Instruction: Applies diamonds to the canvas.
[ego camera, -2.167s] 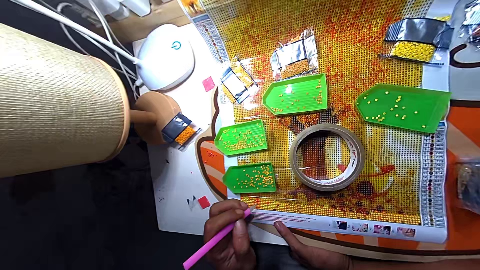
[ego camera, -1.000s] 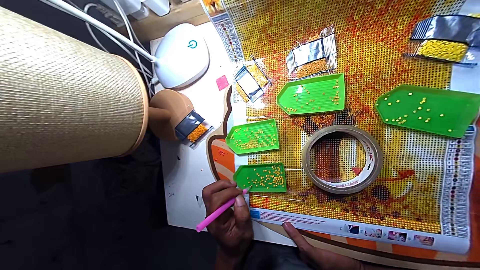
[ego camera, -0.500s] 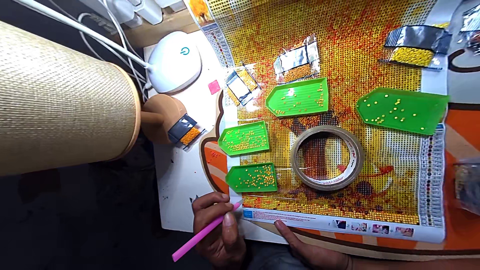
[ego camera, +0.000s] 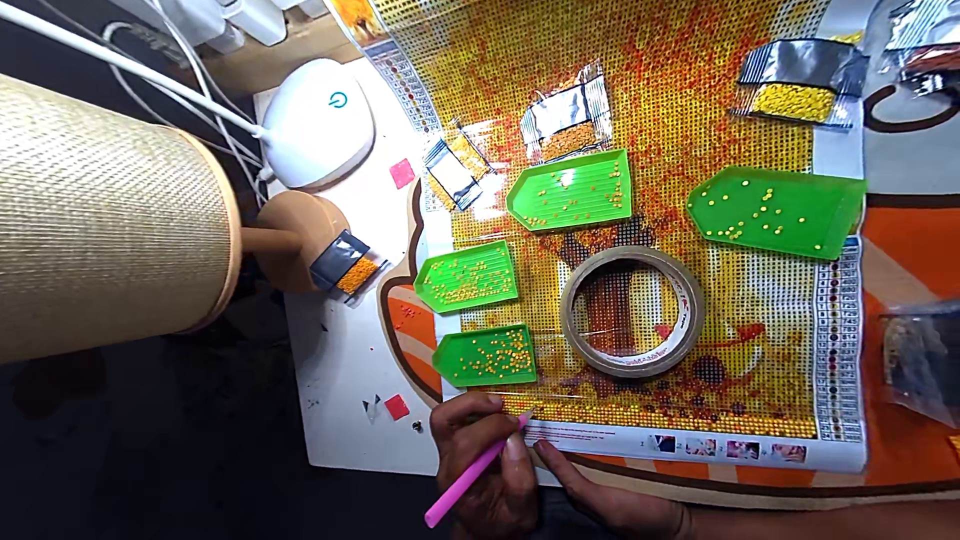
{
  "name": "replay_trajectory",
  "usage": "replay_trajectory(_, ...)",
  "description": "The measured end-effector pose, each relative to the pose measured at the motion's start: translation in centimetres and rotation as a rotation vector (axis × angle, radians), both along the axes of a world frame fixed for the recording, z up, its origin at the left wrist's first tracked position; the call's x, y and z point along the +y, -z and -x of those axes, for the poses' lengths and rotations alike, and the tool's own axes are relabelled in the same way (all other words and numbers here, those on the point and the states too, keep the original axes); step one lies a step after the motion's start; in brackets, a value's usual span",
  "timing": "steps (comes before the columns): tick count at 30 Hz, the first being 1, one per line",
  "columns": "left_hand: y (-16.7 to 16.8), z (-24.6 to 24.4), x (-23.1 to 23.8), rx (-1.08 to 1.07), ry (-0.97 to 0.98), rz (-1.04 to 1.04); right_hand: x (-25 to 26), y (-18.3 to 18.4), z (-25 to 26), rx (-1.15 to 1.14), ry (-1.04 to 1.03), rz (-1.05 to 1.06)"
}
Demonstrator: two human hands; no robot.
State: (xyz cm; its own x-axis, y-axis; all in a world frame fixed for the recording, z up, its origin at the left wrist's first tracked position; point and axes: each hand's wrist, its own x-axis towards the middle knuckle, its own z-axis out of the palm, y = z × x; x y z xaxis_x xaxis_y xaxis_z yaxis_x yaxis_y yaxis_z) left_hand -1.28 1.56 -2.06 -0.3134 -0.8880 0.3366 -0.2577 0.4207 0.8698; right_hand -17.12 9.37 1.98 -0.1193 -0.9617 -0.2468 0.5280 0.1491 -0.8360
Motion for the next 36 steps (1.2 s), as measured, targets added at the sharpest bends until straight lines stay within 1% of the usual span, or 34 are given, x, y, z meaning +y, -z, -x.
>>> replay_trajectory(3,0.3,-0.2,0.2,-0.052,-0.006,0.017,2.9,3.7,-0.6,0.074,-0.045,-0.028)
replay_trajectory(5,0.4,-0.3,0.2,-0.073,-0.004,0.013,3.6,4.4,-0.7,0.077,-0.069,-0.044)
replay_trajectory(9,0.3,-0.2,0.1,-0.093,-0.002,0.018,3.5,4.1,-0.6,0.157,-0.070,-0.047)
replay_trajectory(13,0.1,0.0,0.0,-0.105,0.002,0.013,3.6,4.4,-0.6,0.067,-0.055,-0.020)
replay_trajectory(15,0.1,-0.1,0.0,-0.112,0.007,0.011,2.1,2.9,-0.7,0.045,-0.013,-0.001)
replay_trajectory(17,0.2,0.0,0.0,-0.122,0.009,0.015,-0.8,0.1,-1.1,-0.001,0.077,0.006)
replay_trajectory(18,0.2,0.0,0.0,-0.121,0.007,0.017,-1.2,-0.1,-1.2,-0.004,0.079,0.028)
replay_trajectory(20,0.2,0.0,0.1,-0.118,0.000,0.022,-0.4,1.3,-0.9,0.078,-0.034,0.097)
replay_trajectory(22,0.3,0.0,0.0,-0.121,-0.003,0.028,-0.6,0.5,-1.2,0.135,-0.062,-0.023)
replay_trajectory(23,0.3,0.1,0.1,-0.124,-0.001,0.029,-0.3,0.6,-1.4,0.116,-0.055,-0.053)
replay_trajectory(26,0.2,0.1,0.3,-0.141,0.002,0.032,0.9,2.2,-1.8,-0.009,-0.032,-0.043)
replay_trajectory(28,0.2,0.2,0.3,-0.146,0.003,0.039,2.5,3.6,-0.9,-0.051,-0.085,-0.033)
replay_trajectory(30,0.1,0.3,0.3,-0.150,0.004,0.045,3.5,4.5,-0.6,-0.037,-0.081,-0.024)
replay_trajectory(32,-0.1,0.3,0.1,-0.109,0.002,0.022,3.6,4.7,-0.6,0.020,-0.054,-0.014)
replay_trajectory(34,-0.5,0.3,-0.1,-0.010,-0.014,-0.014,2.4,3.1,-0.5,0.105,0.001,-0.039)
replay_trajectory(35,-0.6,0.2,-0.1,0.041,-0.025,-0.021,1.2,1.4,-0.2,0.104,0.016,-0.063)
replay_trajectory(36,-0.6,0.1,0.0,0.078,-0.036,-0.018,0.7,0.7,-0.1,0.112,0.017,-0.074)
